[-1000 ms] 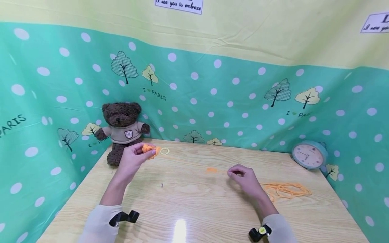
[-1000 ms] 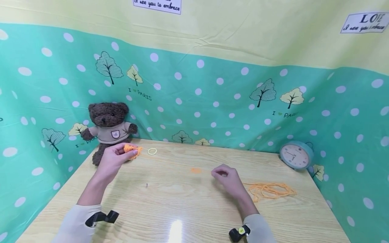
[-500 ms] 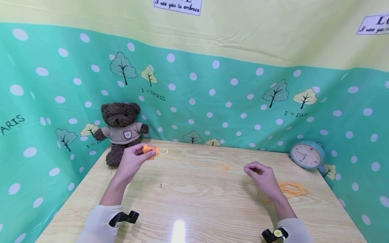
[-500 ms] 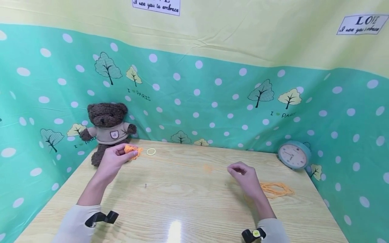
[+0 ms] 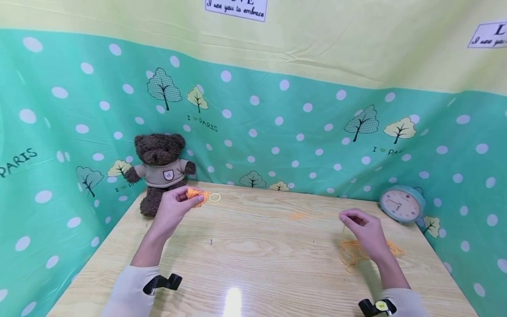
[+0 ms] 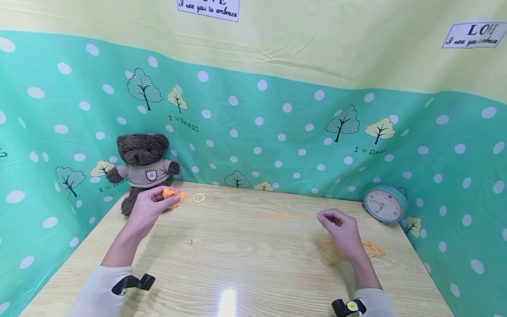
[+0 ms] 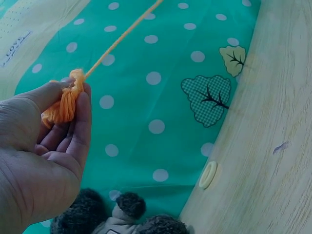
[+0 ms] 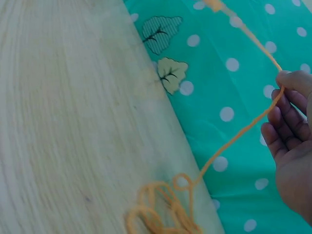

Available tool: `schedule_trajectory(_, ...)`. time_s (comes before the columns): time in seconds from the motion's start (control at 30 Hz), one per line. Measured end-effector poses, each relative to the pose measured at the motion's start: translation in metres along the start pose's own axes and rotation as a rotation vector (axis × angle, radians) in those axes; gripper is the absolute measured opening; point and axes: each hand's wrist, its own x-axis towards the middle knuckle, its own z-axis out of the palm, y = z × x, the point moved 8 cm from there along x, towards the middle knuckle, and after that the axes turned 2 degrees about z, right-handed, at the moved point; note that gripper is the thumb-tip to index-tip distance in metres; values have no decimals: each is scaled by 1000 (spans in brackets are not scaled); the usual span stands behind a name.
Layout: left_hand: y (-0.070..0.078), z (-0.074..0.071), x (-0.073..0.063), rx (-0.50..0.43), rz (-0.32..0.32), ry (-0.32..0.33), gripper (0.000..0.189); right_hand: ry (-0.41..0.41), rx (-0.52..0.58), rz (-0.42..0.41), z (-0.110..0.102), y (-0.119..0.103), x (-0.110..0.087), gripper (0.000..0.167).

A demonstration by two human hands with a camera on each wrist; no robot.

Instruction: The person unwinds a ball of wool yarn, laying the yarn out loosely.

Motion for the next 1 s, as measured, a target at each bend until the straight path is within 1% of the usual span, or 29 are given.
schedule_trajectory(0.17,0,-1,-1,12,5,-3,41,25,-23,1,-20,0,-1,32)
schedule_trajectory(0.33,0,-1,0,2,4,0,41,43,-40,7,-39,2,-1,32)
schedule_trajectory(0.53,-1,-1,0,-9,1,7,38,87,-73,38,-62,6,-3,24)
schedule_trajectory(0.7,-2,-2,1,-19,4,12,35,124,-88,55,-81,13,-8,29)
schedule_trajectory(0.77,-2,-2,1,-21,7,12,33,135,-71,63,-89,17,-9,31)
schedule_trajectory(0.87,-3,-2,1,-23,9,12,31,152,-27,75,-100,26,-11,26)
schedule_trajectory(1.0,-3,-3,1,-14,10,12,32,174,126,74,-112,37,-14,15)
